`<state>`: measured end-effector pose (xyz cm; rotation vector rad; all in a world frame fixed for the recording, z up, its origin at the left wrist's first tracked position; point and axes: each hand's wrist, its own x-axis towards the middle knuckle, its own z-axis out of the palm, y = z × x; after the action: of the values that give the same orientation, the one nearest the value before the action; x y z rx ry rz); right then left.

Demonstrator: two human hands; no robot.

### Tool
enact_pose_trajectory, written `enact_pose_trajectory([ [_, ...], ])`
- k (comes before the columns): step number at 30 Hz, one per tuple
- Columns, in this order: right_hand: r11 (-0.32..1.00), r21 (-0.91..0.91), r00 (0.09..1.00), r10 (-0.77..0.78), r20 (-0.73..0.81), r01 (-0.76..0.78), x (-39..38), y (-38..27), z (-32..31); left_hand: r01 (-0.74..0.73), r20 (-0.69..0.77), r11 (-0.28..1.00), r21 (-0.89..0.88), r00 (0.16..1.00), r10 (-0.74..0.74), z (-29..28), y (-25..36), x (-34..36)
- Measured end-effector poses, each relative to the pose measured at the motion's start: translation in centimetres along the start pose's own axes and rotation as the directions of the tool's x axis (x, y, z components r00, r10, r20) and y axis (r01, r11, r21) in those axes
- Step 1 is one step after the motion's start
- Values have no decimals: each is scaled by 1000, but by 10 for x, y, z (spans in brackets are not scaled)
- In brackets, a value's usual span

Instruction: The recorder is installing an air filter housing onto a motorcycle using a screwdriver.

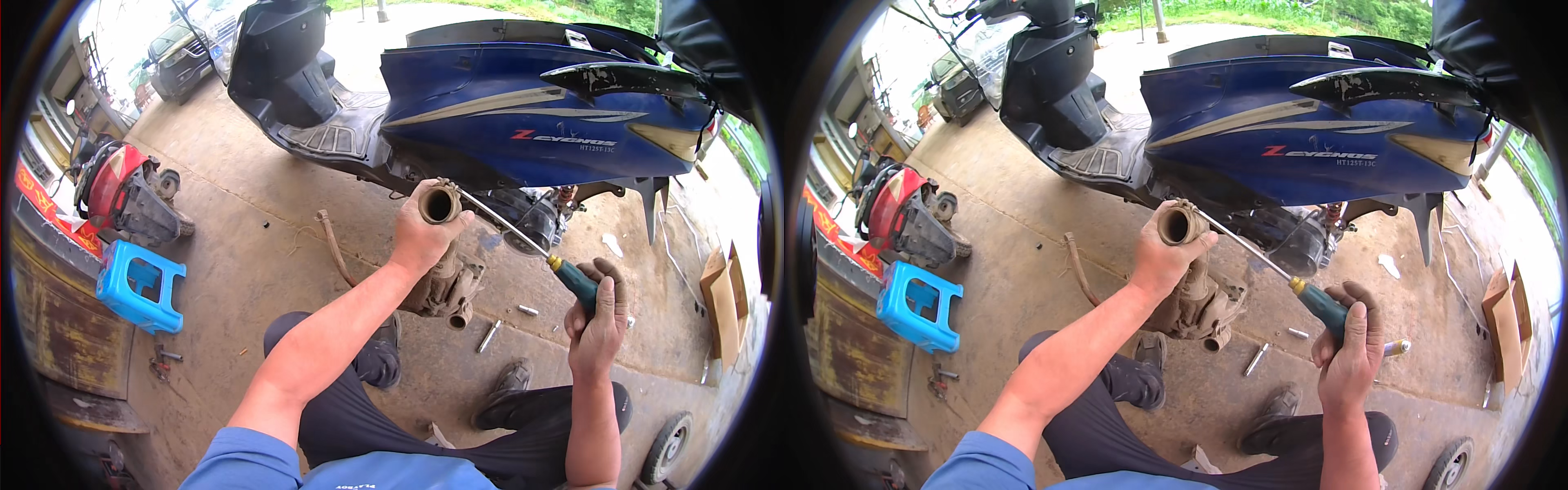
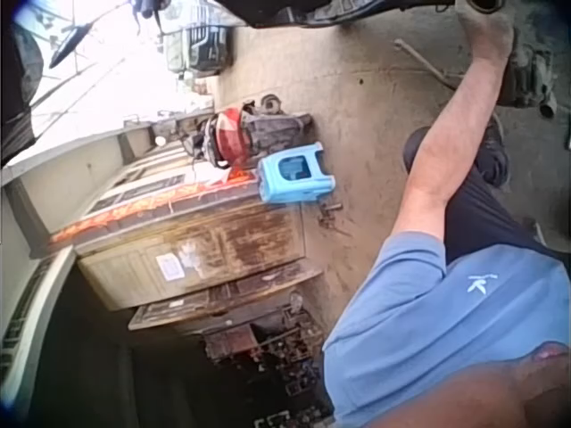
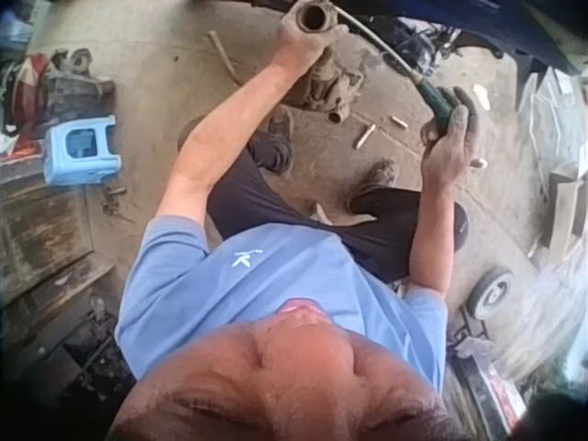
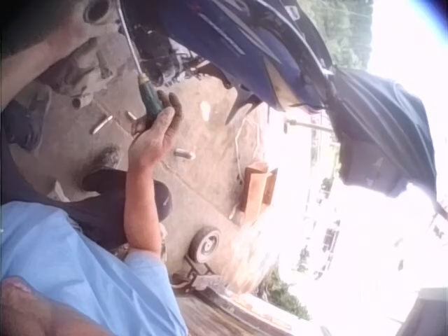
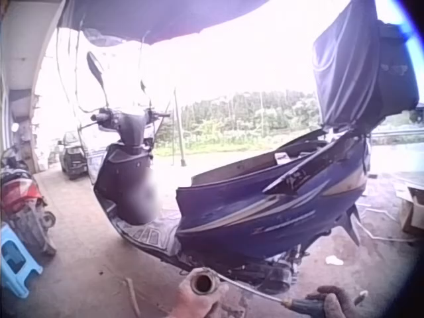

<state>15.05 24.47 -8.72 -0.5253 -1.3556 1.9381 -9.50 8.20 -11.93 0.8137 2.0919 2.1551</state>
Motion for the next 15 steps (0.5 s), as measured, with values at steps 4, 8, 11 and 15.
enact_pose_trajectory([
  [4,756,-426,867,-448,217,497,5,7,-3,-10,-17,999,-35,1000,9,5,-2,1],
  [8,1000,14,1000,7,-24,-7,5,3,-10,-38,30,999,-27,999,39,9,-6,0],
  [11,951,-174,967,-251,38,254,6,-2,-11,-39,33,998,-43,999,40,10,-7,-1],
  [15,984,70,965,-174,198,163,6,-7,-9,-50,14,998,-31,999,51,9,-7,-2],
])
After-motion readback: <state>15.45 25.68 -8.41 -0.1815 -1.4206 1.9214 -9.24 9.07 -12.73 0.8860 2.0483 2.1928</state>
